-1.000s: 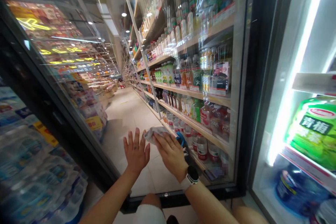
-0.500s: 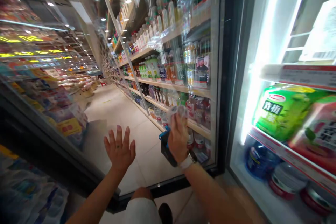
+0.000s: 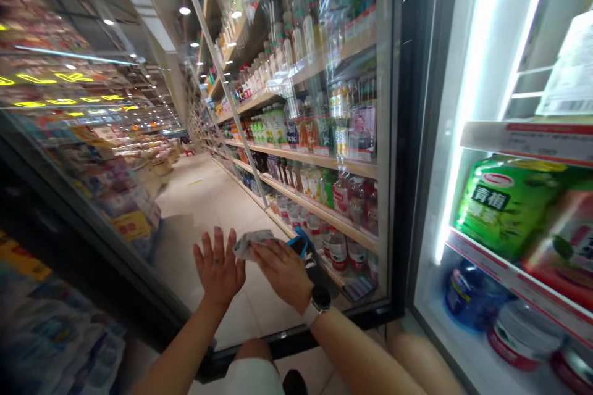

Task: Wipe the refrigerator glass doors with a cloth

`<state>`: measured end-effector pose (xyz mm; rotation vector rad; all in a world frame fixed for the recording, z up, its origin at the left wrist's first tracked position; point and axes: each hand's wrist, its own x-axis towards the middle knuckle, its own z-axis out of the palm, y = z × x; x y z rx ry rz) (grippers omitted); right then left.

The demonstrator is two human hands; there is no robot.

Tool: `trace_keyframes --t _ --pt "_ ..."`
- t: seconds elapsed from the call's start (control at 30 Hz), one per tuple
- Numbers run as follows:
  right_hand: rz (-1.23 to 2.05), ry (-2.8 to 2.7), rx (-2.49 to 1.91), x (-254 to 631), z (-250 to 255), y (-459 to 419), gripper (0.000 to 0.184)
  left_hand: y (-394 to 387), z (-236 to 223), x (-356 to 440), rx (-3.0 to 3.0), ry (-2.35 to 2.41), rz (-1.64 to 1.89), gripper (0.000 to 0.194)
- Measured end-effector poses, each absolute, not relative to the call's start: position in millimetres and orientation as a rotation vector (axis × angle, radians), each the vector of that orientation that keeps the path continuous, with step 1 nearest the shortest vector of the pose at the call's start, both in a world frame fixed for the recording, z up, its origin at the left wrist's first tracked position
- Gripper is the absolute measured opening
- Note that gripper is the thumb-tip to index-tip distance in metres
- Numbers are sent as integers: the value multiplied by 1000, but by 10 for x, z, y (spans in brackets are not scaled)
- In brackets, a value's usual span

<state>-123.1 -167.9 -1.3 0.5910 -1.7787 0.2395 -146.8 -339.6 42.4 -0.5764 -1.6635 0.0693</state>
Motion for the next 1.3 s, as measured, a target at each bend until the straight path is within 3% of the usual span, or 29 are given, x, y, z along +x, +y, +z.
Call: trace_keyframes --t 0.2,0.37,0.63,0.83,1.07,1.3 --pt "385 -1660 166 -1251 274 -999 63 -3385 371 -1478 -531 -1663 62 69" --pt "544 -1535 -59 -1290 401 -693 60 -3355 376 -1447 -520 -1676 36 67" --pt "515 -1646 203 -1261 189 -1552 65 -3350 403 -1412 -511 -1705 68 67" --pt "371 -1697 506 -1243 -105 -2052 54 -3354 402 -1409 -513 -1691 88 62" --pt "230 -1759 605 -1246 9 -1709 54 -3353 417 -1386 -504 -1692 102 64" --pt "409 -1647 117 -1264 192 -842 59 -3328 441 -1364 -500 -1670 96 68"
